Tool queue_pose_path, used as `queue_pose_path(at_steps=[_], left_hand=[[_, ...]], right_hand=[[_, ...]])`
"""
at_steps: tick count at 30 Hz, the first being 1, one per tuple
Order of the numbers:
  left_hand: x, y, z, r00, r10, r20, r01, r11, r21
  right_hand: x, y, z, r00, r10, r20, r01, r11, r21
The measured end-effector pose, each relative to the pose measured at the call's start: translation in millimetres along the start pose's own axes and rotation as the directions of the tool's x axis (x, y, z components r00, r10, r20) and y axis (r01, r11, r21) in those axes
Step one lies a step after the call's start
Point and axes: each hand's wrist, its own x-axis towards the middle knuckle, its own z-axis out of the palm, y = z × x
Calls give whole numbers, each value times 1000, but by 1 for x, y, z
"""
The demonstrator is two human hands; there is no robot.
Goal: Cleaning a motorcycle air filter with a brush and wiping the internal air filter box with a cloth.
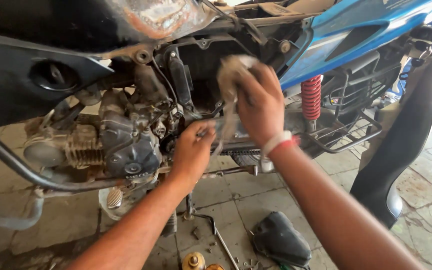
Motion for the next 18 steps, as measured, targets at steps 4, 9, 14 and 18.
queue_pose_path(at_steps=[4, 9, 14, 18], left_hand=[[-1, 0, -17, 983, 184, -11, -169, 922, 349], [8, 0, -28, 941, 339, 17, -306, 825, 475], [-1, -4, -36, 954, 295, 59, -281, 804, 525], [2, -1, -42, 962, 245, 120, -273, 832, 483]], right_hand=[[8, 38, 55, 951, -143, 275, 197, 964, -181], [-16, 45, 133, 785, -115, 609, 373, 872, -316], [-14, 56, 150, 539, 18, 842, 387, 883, -266], [11, 62, 103, 374, -113, 921, 477, 875, -86]])
